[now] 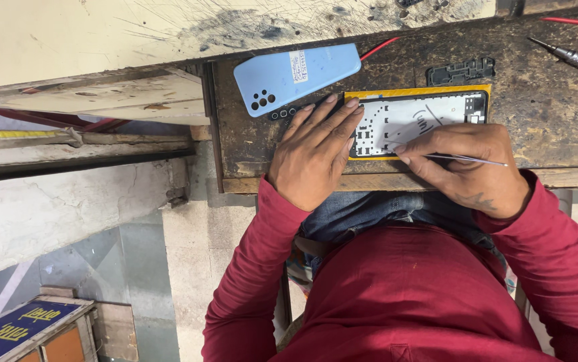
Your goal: The person uses tweezers to remove a protective film from a smartphone screen and then manipulates internal components of a disassembled phone, including the battery and ribbon cables. The person works at a cluttered workbench with various tools and phone parts visible.
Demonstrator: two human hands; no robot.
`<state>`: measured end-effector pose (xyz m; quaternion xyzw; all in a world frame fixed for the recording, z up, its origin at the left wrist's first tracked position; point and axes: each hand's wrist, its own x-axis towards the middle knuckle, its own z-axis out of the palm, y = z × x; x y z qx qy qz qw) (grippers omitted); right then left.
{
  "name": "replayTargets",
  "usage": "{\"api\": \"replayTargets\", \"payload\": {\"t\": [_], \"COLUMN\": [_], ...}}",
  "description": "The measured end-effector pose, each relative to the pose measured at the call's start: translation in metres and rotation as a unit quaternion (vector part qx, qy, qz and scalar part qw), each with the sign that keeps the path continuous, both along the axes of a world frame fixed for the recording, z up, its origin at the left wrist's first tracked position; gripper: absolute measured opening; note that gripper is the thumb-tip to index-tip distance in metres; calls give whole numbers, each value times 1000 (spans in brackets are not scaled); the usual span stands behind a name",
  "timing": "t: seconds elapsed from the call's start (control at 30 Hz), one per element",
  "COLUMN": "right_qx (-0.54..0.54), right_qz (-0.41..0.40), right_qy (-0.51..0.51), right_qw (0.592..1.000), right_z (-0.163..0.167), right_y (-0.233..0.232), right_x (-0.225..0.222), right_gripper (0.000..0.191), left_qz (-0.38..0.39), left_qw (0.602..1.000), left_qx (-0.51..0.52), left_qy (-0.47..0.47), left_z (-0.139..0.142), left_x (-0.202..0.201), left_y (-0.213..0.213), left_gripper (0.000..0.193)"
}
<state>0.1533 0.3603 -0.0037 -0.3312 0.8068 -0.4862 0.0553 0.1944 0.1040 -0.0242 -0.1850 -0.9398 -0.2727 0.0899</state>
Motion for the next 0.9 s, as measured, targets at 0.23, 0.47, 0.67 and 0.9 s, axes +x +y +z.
{"api": "replayTargets", "payload": {"t": [0.23,0.47,0.67,0.9], "right_qx": [11,17,7,-4], "right_qz": [-28,-31,-19,3], "right_qy": [-20,-11,-7,8], "right_qw": [999,999,1000,1000], "right_z": [-1,-2,-1,0], "right_y": [0,1,1,1], "right_x": [1,0,0,-2], "right_gripper": [11,10,10,9], "left_qz": [0,-2,2,3], "left_qw": [1000,1000,1000,1000], "left_qx": [2,-2,-1,2], "left_qy": [-2,2,2,2], "left_z": [0,-1,0,0], "left_x": [-1,-1,-1,0], "left_y": [0,-1,-1,-1], "left_gripper": [45,44,45,44]}}
